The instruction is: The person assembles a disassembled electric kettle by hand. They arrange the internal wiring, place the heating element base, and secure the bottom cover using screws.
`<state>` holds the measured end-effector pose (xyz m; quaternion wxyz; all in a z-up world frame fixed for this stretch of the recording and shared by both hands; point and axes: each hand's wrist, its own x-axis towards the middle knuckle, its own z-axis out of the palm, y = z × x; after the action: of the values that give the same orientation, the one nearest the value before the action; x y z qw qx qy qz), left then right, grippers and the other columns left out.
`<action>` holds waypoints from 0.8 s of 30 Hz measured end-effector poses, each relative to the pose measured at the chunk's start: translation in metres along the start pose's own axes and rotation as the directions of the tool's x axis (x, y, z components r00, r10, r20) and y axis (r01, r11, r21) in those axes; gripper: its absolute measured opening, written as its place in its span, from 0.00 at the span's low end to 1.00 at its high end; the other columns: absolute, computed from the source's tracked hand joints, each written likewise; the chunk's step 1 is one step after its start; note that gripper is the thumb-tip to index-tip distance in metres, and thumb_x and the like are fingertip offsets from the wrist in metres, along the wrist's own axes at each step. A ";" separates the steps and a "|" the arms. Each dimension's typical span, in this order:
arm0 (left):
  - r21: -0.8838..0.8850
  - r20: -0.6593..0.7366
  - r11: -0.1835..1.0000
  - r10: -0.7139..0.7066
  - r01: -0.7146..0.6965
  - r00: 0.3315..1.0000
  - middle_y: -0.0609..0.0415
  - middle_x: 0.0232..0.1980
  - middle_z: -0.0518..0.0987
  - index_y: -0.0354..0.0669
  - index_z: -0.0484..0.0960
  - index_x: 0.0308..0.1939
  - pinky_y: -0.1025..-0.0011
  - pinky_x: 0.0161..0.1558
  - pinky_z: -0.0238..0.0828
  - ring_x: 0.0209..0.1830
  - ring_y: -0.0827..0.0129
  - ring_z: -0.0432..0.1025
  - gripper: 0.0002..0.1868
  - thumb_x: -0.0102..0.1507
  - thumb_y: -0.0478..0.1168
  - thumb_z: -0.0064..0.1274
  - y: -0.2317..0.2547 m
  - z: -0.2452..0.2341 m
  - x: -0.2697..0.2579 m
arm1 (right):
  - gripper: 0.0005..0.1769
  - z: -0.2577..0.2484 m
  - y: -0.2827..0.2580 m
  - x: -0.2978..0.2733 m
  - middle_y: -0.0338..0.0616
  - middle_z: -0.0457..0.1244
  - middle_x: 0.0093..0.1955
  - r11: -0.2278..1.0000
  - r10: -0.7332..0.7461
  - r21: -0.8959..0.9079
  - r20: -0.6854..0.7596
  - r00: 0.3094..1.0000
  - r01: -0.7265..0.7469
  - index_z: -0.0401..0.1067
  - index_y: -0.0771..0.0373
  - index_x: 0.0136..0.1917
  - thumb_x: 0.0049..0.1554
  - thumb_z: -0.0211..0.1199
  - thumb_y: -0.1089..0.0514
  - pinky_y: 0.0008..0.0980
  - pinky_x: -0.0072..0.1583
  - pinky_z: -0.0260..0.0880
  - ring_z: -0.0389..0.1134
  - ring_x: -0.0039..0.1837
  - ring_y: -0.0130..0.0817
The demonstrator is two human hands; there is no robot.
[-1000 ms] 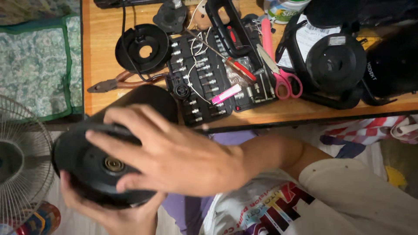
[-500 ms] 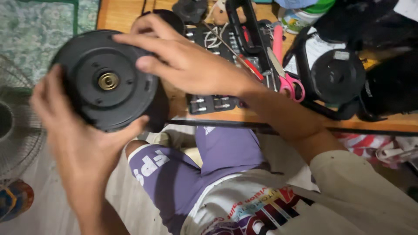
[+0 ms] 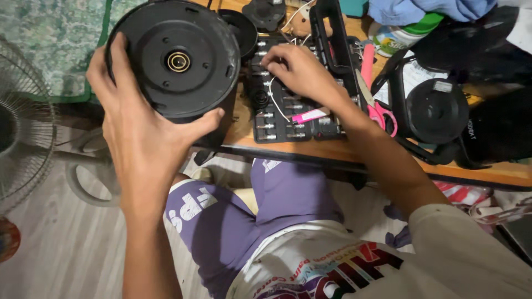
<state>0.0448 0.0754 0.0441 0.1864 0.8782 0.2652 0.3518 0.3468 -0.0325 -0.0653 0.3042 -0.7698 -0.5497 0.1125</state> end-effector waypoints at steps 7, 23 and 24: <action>-0.021 0.013 1.000 -0.023 0.023 1.000 0.36 0.73 0.58 0.36 0.56 0.76 0.50 0.58 0.73 0.65 0.38 0.69 0.65 0.45 0.52 0.83 0.001 -0.001 0.004 | 0.07 0.002 -0.013 0.030 0.48 0.68 0.46 0.964 -0.262 0.029 -0.033 0.964 0.263 0.77 0.66 0.49 0.57 0.66 0.62 0.37 0.49 0.70 0.71 0.47 0.40; 0.037 0.017 0.999 0.027 -0.028 0.999 0.42 0.76 0.59 0.39 0.57 0.77 0.51 0.66 0.72 0.72 0.43 0.68 0.66 0.46 0.54 0.85 -0.020 -0.004 0.002 | 0.06 -0.054 -0.055 -0.046 0.40 0.64 0.45 0.984 -0.157 0.059 -0.192 0.969 0.171 0.79 0.63 0.53 0.61 0.67 0.65 0.27 0.43 0.61 0.62 0.41 0.26; 0.039 0.022 0.999 0.023 -0.024 0.999 0.42 0.76 0.59 0.39 0.57 0.77 0.51 0.66 0.72 0.72 0.43 0.68 0.66 0.47 0.54 0.85 -0.021 -0.003 0.002 | 0.06 -0.054 -0.056 -0.052 0.39 0.65 0.47 0.983 -0.145 0.084 -0.204 0.968 0.165 0.79 0.63 0.53 0.62 0.66 0.65 0.27 0.43 0.61 0.62 0.41 0.26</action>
<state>0.0367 0.0932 0.0368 0.1677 0.8885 0.2597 0.3391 0.3115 -0.0872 0.0021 0.4032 -0.7156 -0.5691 0.0387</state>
